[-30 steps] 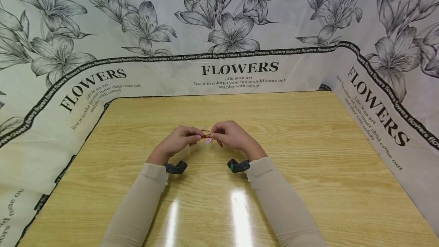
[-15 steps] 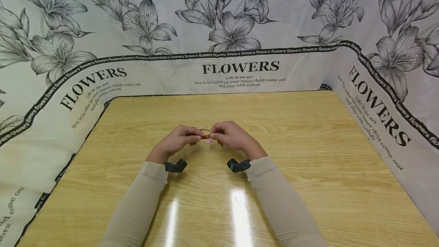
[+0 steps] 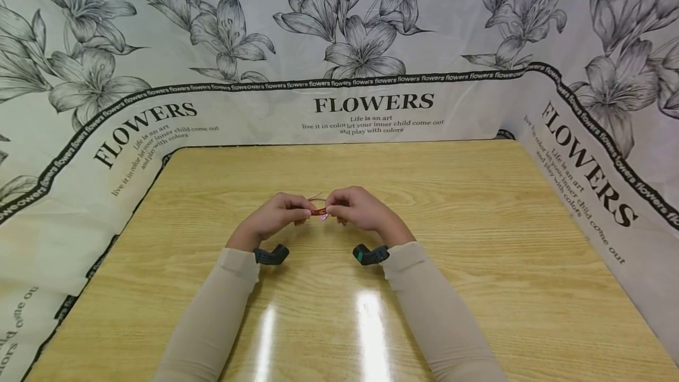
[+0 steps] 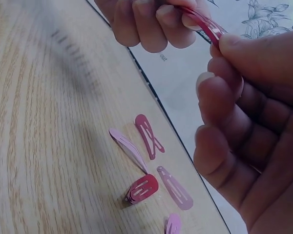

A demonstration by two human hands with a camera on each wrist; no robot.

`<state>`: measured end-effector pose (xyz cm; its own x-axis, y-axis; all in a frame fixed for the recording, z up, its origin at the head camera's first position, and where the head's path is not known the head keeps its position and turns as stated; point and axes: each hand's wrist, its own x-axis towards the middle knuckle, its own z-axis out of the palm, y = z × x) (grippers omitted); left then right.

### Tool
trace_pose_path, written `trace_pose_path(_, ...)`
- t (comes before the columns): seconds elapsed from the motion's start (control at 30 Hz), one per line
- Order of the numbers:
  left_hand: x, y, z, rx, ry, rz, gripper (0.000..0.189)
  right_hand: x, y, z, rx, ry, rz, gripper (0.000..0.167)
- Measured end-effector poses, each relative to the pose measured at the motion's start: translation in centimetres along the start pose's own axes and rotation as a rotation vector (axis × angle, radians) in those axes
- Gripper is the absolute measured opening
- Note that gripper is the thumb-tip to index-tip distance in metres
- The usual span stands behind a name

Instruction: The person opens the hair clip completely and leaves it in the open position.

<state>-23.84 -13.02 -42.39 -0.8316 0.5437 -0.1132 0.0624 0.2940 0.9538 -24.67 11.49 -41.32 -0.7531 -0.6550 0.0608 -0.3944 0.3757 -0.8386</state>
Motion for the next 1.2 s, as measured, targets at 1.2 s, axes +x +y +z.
trace_pose_path(1.2, -0.32, -0.04, -0.45, 0.002, -0.040, -0.012, 0.022, 0.22, 0.58, 0.06, 0.068, -0.017, 0.018, 0.015)
